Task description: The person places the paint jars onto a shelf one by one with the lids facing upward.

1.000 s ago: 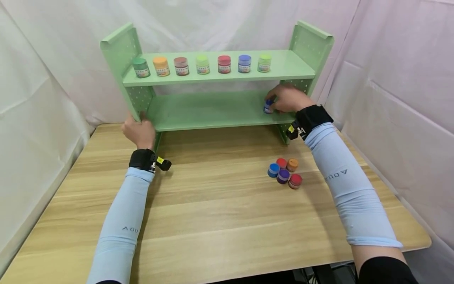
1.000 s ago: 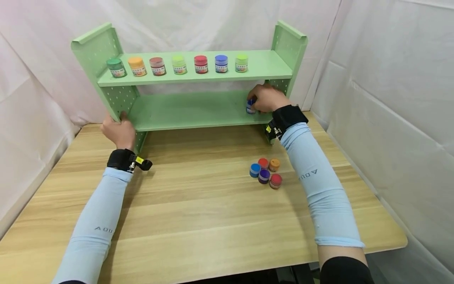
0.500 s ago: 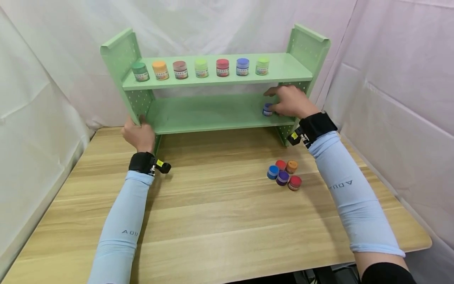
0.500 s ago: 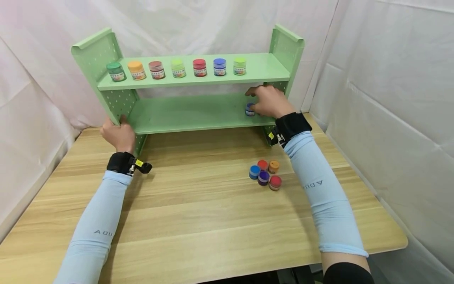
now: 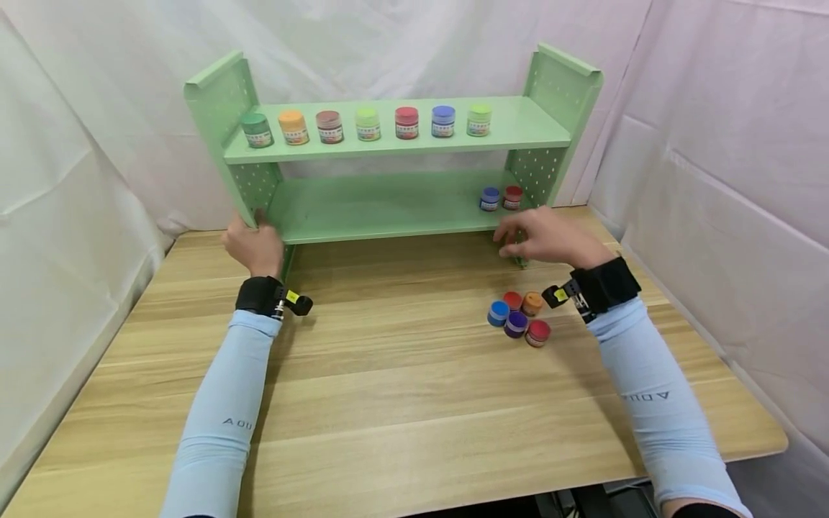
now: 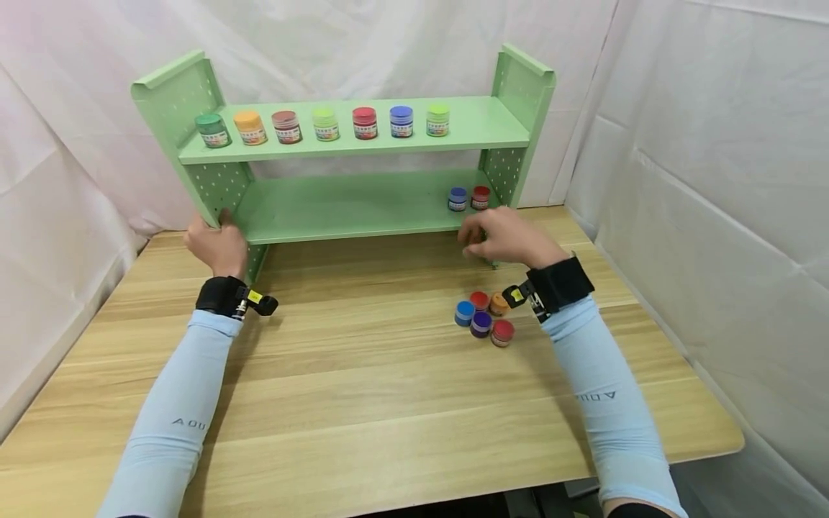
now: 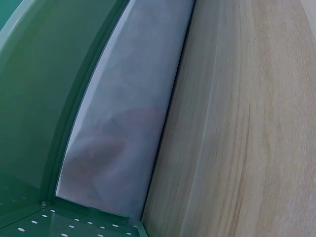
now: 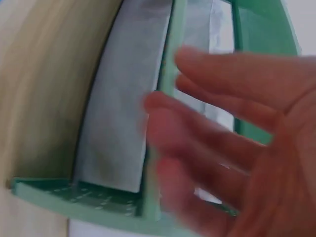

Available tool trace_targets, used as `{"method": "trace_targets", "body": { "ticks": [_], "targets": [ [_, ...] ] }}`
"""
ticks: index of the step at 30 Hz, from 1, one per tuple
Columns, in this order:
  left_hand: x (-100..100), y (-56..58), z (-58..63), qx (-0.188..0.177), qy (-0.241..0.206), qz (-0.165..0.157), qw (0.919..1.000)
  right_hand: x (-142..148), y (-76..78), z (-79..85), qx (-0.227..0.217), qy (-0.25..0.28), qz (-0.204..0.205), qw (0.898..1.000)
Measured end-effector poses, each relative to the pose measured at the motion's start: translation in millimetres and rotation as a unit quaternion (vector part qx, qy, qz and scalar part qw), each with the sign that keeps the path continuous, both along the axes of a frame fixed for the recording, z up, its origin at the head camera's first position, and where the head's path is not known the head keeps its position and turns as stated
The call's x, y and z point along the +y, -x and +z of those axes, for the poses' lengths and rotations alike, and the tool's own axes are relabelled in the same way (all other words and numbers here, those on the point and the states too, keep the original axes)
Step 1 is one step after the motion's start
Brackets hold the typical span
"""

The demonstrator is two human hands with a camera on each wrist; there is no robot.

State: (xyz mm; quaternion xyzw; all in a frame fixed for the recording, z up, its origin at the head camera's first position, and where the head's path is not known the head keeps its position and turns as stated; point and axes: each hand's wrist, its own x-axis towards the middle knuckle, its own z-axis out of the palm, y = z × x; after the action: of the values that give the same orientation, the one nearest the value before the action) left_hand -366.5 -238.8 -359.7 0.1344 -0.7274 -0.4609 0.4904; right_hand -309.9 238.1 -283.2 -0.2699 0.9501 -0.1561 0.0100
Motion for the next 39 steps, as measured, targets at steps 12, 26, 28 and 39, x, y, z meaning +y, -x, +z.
{"method": "trace_targets", "body": {
  "ticks": [12,26,28,39],
  "targets": [
    [1.7,0.6,-1.4,-0.002,-0.012,0.001,0.9999,35.9,-7.3,-36.6,-0.254,-0.041,0.001,0.966],
    [-1.1,0.5,-0.7,0.001,-0.007,-0.007,0.9999,33.2,-4.2,-41.5,-0.319,-0.035,-0.049,0.946],
    [-0.7,-0.5,-0.5,0.002,-0.012,-0.008,0.9999,32.0,-2.9,-42.3,-0.320,-0.034,-0.046,0.946],
    [0.2,1.0,-0.9,0.003,-0.014,-0.014,0.9998,25.2,9.9,-42.3,-0.314,-0.045,-0.050,0.947]
  ]
}}
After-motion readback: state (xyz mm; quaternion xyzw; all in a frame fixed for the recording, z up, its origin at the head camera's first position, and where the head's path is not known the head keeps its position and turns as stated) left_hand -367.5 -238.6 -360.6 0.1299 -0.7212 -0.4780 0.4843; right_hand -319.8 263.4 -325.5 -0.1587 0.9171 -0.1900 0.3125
